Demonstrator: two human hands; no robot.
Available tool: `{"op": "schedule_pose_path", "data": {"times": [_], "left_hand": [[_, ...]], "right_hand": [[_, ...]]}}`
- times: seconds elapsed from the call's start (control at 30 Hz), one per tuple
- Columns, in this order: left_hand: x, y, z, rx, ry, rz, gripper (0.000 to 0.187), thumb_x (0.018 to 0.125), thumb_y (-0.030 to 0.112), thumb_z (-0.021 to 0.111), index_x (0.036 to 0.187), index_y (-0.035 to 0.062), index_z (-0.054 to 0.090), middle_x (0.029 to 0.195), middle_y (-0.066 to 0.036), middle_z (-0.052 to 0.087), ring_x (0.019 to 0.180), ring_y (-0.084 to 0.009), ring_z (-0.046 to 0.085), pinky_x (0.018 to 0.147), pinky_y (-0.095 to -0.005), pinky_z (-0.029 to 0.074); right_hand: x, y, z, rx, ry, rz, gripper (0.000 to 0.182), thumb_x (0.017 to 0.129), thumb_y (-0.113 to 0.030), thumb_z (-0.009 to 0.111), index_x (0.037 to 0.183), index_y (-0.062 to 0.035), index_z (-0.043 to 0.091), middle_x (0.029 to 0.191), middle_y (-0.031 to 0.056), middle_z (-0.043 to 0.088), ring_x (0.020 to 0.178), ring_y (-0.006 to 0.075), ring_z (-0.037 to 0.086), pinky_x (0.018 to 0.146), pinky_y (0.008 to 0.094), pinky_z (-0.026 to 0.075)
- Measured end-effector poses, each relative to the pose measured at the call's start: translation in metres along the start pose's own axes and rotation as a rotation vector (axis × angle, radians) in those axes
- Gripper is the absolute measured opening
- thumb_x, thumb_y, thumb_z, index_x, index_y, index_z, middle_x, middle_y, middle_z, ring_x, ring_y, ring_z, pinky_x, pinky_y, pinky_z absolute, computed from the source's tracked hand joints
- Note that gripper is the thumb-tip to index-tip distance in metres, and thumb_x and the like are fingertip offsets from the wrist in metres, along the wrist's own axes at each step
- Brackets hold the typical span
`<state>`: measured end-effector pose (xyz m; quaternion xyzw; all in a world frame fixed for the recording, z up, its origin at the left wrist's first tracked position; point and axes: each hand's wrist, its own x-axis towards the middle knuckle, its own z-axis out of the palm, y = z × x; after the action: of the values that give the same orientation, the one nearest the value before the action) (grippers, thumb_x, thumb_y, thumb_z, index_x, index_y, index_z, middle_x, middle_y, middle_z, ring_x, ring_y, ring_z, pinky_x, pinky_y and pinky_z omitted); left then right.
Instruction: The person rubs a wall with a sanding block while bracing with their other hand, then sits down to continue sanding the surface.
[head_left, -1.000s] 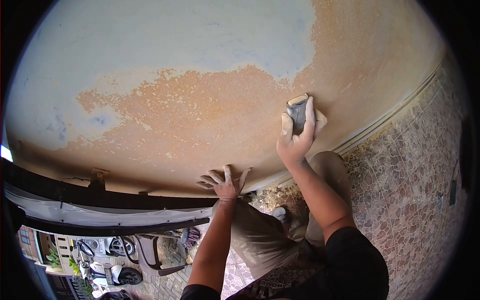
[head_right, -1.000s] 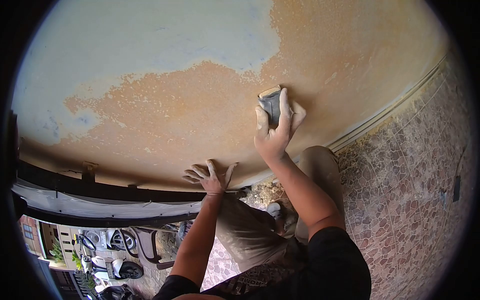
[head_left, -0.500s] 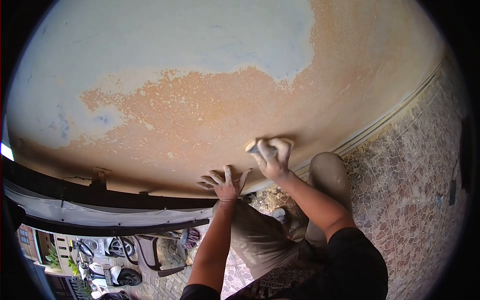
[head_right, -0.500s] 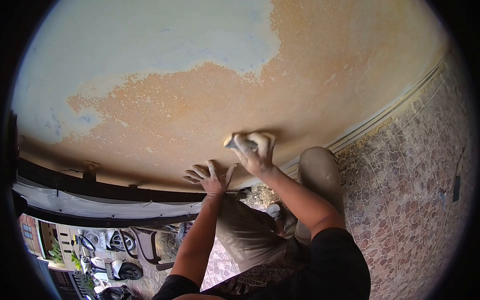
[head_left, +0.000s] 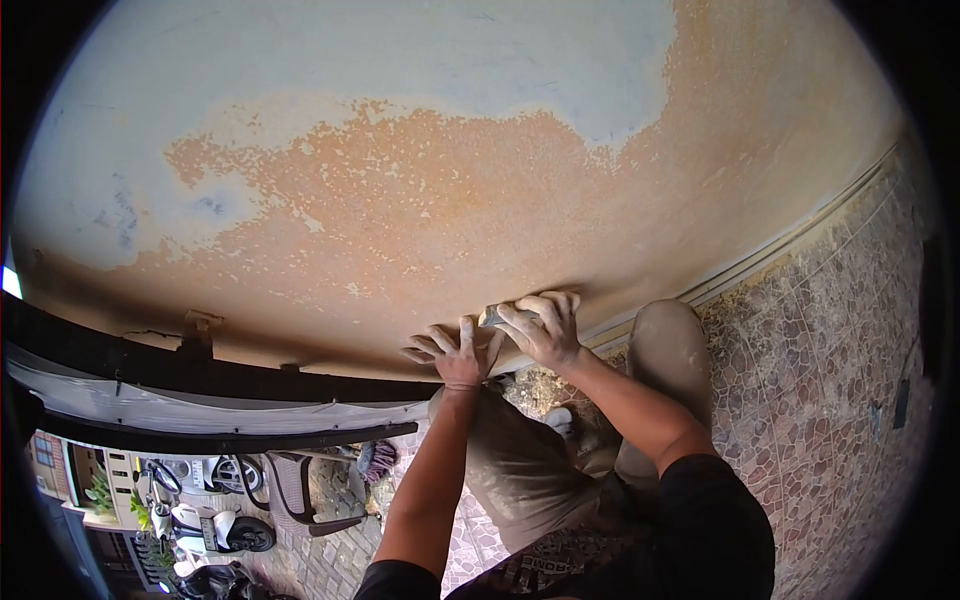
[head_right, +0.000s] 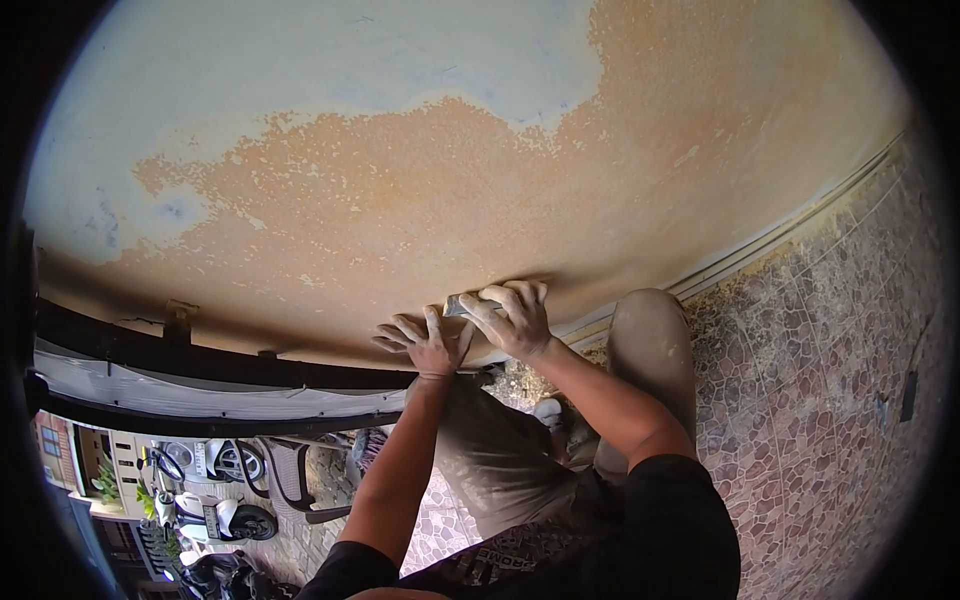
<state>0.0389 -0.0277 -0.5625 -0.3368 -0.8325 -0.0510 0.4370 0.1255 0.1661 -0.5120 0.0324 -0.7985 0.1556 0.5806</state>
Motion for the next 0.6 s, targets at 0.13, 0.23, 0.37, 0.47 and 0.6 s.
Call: {"op": "schedule_pose_path", "data": {"times": [0.13,0.23,0.37,0.47,0.6], "left_hand": [[0.006,0.004,-0.001,-0.008,0.047,-0.015,0.101,0.07,0.078,0.077,0.151,0.0291,0.04,0.167,-0.029,-0.007,0.148,-0.0629,-0.012,0.104,-0.0876,-0.003],[0.014,0.005,-0.006,0.007,0.103,0.051,0.116,0.071,0.078,0.075,0.161,0.0243,0.027,0.166,-0.034,-0.005,0.147,-0.0652,-0.011,0.106,-0.0856,-0.005],[0.004,-0.001,-0.003,0.029,0.027,0.037,0.112,0.073,0.079,0.072,0.16,0.0241,0.028,0.166,-0.034,-0.004,0.146,-0.0662,-0.011,0.105,-0.0861,-0.005],[0.001,-0.002,0.001,0.015,0.014,0.022,0.104,0.073,0.079,0.073,0.154,0.0251,0.036,0.166,-0.032,-0.004,0.147,-0.0653,-0.012,0.104,-0.087,-0.005],[0.008,0.002,0.0,-0.023,0.069,0.01,0.098,0.07,0.078,0.077,0.147,0.0254,0.045,0.167,-0.031,-0.007,0.146,-0.0659,-0.012,0.103,-0.0879,-0.004]], "right_hand": [[0.076,0.009,-0.023,0.079,0.367,0.299,0.059,0.078,-0.021,0.089,0.131,-0.0126,0.064,0.111,0.0047,0.055,0.1,0.0225,0.05,0.089,0.0398,0.035],[0.085,0.019,-0.018,0.094,0.487,0.414,0.064,0.074,-0.021,0.091,0.132,-0.0127,0.065,0.111,0.0049,0.054,0.1,0.0229,0.049,0.085,0.0401,0.04],[-0.003,0.001,0.001,0.071,0.007,0.048,0.059,0.073,-0.028,0.09,0.128,-0.0288,0.069,0.107,-0.0038,0.057,0.1,0.0181,0.051,0.088,0.0373,0.033],[0.017,-0.003,-0.005,0.033,0.054,0.092,0.059,0.073,-0.03,0.091,0.127,-0.0241,0.07,0.108,-0.0026,0.058,0.1,0.0189,0.052,0.087,0.0403,0.033],[0.068,0.018,-0.017,0.046,0.377,0.349,0.066,0.078,-0.021,0.09,0.134,-0.0064,0.059,0.111,0.008,0.052,0.102,0.023,0.049,0.087,0.041,0.038]]}}
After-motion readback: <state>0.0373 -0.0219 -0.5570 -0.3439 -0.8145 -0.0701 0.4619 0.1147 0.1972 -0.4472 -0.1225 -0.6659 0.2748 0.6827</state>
